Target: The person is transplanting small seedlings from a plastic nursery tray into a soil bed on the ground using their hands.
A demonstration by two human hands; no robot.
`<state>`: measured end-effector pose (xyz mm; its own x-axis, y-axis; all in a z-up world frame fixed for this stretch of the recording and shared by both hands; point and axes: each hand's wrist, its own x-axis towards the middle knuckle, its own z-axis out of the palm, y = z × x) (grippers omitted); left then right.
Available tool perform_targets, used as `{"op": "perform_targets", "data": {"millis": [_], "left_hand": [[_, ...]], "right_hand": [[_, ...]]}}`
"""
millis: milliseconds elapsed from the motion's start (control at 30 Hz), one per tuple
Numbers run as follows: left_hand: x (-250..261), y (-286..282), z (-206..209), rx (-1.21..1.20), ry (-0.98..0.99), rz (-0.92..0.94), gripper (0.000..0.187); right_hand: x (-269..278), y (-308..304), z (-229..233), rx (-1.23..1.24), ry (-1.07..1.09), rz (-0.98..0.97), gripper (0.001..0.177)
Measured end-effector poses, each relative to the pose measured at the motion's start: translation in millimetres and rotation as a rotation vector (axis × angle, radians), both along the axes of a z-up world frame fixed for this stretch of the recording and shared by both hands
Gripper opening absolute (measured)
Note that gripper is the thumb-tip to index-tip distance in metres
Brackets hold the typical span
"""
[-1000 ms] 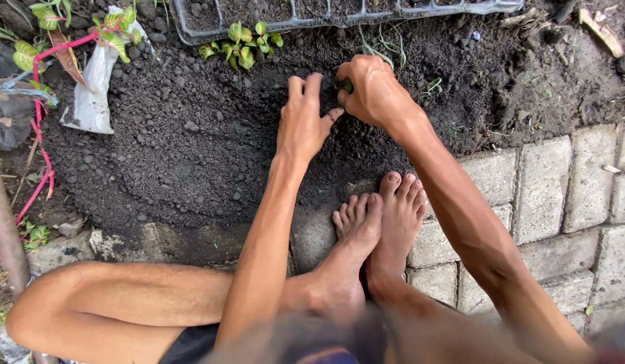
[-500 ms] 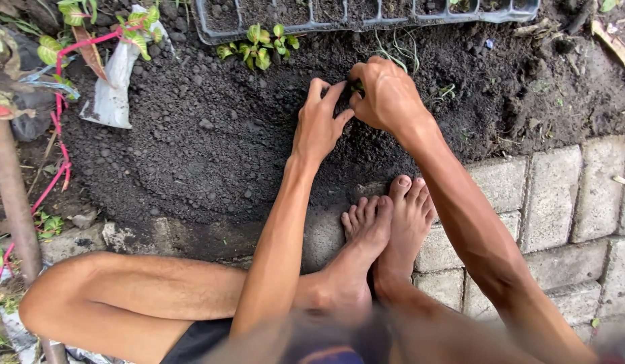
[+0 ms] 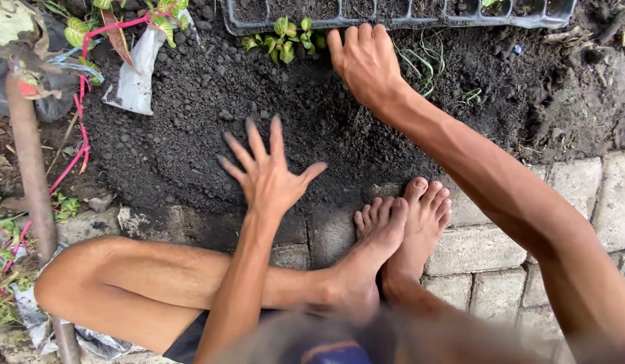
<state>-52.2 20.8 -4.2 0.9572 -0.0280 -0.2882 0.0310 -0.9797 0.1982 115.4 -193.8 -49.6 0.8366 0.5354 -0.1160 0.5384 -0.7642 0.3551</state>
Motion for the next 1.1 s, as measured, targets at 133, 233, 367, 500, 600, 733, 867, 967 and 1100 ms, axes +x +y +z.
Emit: {"op": "perform_targets", "data": {"millis": [133, 233, 367, 500, 600, 733, 867, 967, 1100], "left_hand": [[25, -52, -20, -0.078, 0.18, 0.034, 0.126], [33, -90, -29, -0.105, 0.24, 0.069, 0.138], [31, -108, -39, -0.063, 0.106, 0.159, 0.14], [32, -109, -33, -0.179, 0.188, 0.251, 0.129], [34, -109, -25, -0.196, 0.234, 0.287, 0.12], [22, -111, -26, -0.193, 0.202, 0.236, 0.1], [6, -102, -33, -0.135, 0.153, 0.081, 0.067], [-11, -106, -29, -0.129, 0.09, -0.061, 0.055], [-15, -115, -38, -0.249, -0.017, -0.219, 0.047]], "right_hand": [[-6, 0, 9, 0.045, 0.012, -0.001, 0.022], [-21, -5, 34, 0.139, -0.016, -0.003, 0.016], [-56, -19, 96, 0.719, 0.148, -0.162, 0.009], [-105, -45, 91, 0.91, 0.517, -0.494, 0.013], [-132, -47, 58, 0.739, 0.511, -0.572, 0.024], [-140, -47, 37, 0.796, 0.487, -0.569, 0.02], [-141, -44, 48, 0.868, 0.507, -0.583, 0.02], [-140, -49, 56, 0.892, 0.553, -0.634, 0.02], [-131, -48, 68, 0.906, 0.589, -0.708, 0.022]]}}
